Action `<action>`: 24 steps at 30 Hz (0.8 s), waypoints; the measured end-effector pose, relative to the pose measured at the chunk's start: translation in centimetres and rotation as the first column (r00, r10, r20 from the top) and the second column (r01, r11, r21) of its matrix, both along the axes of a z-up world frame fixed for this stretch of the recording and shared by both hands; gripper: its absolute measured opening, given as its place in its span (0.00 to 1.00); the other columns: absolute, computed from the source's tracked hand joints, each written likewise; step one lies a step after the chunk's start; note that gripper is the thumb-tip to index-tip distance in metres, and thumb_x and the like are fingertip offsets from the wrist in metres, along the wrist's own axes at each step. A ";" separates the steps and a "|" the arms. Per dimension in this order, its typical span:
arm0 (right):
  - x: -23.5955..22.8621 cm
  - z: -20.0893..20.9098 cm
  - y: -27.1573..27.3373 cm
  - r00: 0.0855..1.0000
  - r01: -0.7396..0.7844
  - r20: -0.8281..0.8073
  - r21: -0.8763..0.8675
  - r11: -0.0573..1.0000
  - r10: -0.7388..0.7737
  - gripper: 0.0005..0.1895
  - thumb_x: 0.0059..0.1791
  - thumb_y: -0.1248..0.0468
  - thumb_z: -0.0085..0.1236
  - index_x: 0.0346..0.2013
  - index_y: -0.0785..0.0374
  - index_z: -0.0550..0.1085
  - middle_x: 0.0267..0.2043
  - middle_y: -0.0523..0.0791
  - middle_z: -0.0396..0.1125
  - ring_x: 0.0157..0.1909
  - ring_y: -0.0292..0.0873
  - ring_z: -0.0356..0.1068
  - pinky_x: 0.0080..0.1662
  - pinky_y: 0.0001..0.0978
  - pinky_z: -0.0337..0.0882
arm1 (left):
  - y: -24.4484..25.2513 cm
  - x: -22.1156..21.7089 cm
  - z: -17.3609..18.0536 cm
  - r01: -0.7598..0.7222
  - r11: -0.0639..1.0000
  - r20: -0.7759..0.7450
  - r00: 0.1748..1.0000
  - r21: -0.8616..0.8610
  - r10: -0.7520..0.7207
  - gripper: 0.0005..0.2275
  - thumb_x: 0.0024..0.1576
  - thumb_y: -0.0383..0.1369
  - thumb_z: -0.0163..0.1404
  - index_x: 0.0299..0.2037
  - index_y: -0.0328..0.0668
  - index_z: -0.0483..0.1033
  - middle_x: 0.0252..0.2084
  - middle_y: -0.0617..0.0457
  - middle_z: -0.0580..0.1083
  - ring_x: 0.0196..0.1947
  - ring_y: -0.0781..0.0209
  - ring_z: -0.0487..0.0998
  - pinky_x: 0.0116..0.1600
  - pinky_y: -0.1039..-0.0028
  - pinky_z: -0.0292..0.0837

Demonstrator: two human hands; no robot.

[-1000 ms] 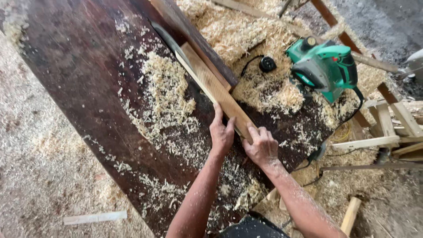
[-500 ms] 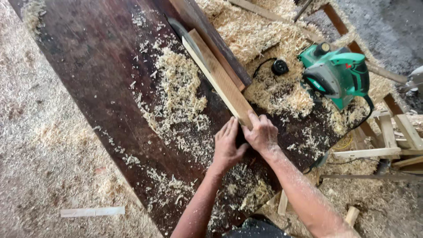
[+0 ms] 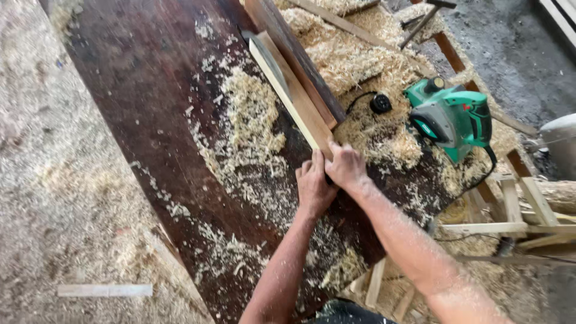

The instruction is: The person cuts a wooden beam into smaller pieces using a stationary circular saw.

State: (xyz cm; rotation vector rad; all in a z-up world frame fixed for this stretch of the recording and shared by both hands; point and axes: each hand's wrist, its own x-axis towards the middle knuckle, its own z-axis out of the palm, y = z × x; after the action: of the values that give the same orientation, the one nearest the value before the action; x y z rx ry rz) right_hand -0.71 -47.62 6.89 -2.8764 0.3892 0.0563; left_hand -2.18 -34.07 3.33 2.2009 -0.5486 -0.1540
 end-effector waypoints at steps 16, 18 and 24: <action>0.3 3.9 -3.4 0.810 -0.527 -0.056 -0.508 0.681 0.584 0.38 0.40 0.56 0.68 0.66 0.52 0.72 0.81 0.59 0.35 0.81 0.62 0.24 0.71 0.75 0.27 | 0.6 3.3 1.3 -0.072 0.997 0.154 0.986 0.010 0.070 0.45 0.46 0.46 0.67 0.69 0.25 0.57 0.68 0.37 0.68 0.61 0.50 0.70 0.60 0.63 0.62; 1.3 3.8 -3.1 0.811 -0.514 -0.073 -0.561 0.648 0.580 0.36 0.42 0.56 0.67 0.65 0.53 0.72 0.81 0.59 0.35 0.81 0.61 0.24 0.71 0.75 0.26 | 0.4 4.0 1.3 -0.051 0.997 0.112 0.993 0.058 0.044 0.48 0.45 0.46 0.67 0.70 0.24 0.55 0.67 0.38 0.68 0.59 0.50 0.70 0.59 0.63 0.61; 3.8 4.4 -1.3 0.831 -0.477 -0.153 -0.692 0.542 0.535 0.31 0.45 0.58 0.63 0.64 0.52 0.73 0.81 0.59 0.36 0.81 0.62 0.24 0.70 0.76 0.25 | 0.7 5.8 1.3 -0.093 0.993 0.127 0.988 0.077 0.083 0.49 0.40 0.45 0.69 0.69 0.26 0.56 0.67 0.40 0.67 0.60 0.51 0.67 0.59 0.64 0.60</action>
State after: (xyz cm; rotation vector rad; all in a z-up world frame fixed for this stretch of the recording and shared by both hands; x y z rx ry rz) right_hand 3.06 -48.94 11.29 -3.6354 -0.6295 -0.1434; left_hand 3.58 -33.34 4.63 2.3218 -0.5198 0.0071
